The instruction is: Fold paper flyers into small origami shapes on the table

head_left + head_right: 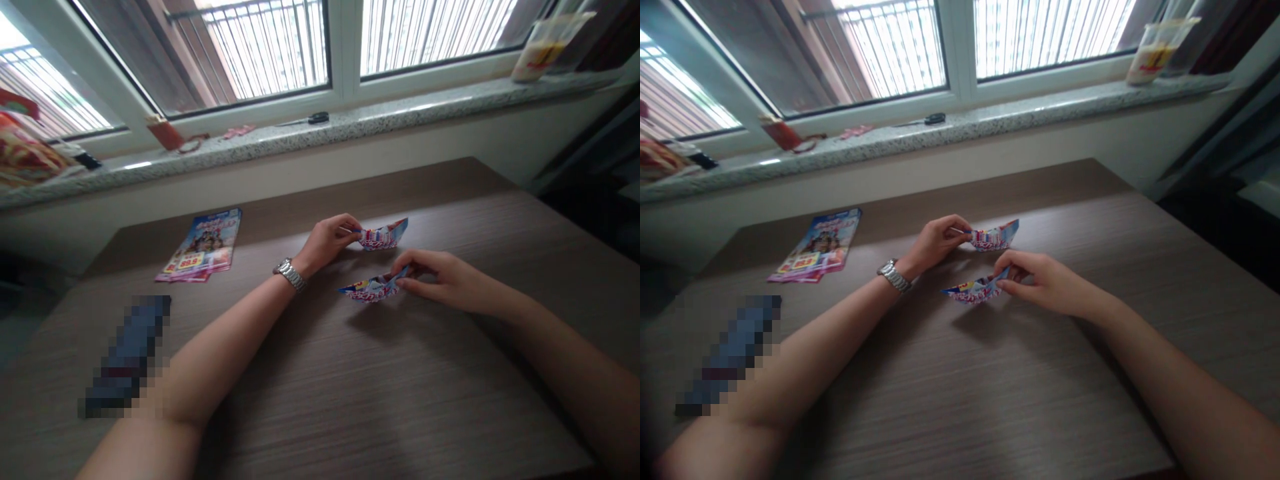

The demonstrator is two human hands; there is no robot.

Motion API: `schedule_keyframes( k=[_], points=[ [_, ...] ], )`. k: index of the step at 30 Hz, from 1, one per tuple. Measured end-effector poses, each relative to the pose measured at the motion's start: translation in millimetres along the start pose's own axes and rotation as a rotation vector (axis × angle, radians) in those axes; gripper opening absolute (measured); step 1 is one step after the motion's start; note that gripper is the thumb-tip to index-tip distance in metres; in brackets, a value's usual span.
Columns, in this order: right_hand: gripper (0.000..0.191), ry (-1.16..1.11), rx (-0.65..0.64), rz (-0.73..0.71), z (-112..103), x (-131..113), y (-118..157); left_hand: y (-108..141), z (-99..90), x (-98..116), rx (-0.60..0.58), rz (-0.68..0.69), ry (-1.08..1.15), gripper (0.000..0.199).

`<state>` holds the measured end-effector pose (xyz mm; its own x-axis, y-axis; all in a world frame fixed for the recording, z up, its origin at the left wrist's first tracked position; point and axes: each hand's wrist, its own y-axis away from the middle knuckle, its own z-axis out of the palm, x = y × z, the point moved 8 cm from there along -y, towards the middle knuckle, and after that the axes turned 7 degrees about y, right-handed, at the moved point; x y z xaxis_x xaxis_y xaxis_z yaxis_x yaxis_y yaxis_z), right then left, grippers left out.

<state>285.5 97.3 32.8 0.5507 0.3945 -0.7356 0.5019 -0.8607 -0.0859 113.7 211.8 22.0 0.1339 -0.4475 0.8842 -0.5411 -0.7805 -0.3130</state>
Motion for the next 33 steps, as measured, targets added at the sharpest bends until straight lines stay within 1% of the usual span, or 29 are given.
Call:
schedule_keyframes(
  k=[9,14,16,18,22,26,29,33],
  points=[
    [0.024,-0.067,-0.012,0.025,5,-2,2,54,-21.0,9,0.008,-0.053,0.056,0.015],
    [0.023,-0.148,-0.012,0.031,13,-5,2,85,-32.0,22,0.012,-0.097,0.073,0.013],
    [0.023,-0.171,-0.006,0.039,16,-7,2,98,-34.8,25,0.013,-0.137,0.080,0.014],
    [0.024,-0.189,0.008,0.044,18,-9,2,110,-38.3,28,0.033,-0.153,0.062,0.014],
    [0.024,-0.240,0.052,0.060,20,-13,3,131,-38.8,31,0.029,-0.175,0.002,0.017],
    [0.024,-0.272,0.111,0.060,20,-16,3,145,-36.5,34,0.037,-0.163,-0.015,0.016],
    [0.024,-0.257,0.202,0.053,14,-19,2,150,-35.0,35,0.061,-0.169,0.038,0.020],
    [0.022,-0.209,0.336,0.048,5,-24,1,151,-31.4,35,0.065,-0.197,0.110,0.032]
  ],
)
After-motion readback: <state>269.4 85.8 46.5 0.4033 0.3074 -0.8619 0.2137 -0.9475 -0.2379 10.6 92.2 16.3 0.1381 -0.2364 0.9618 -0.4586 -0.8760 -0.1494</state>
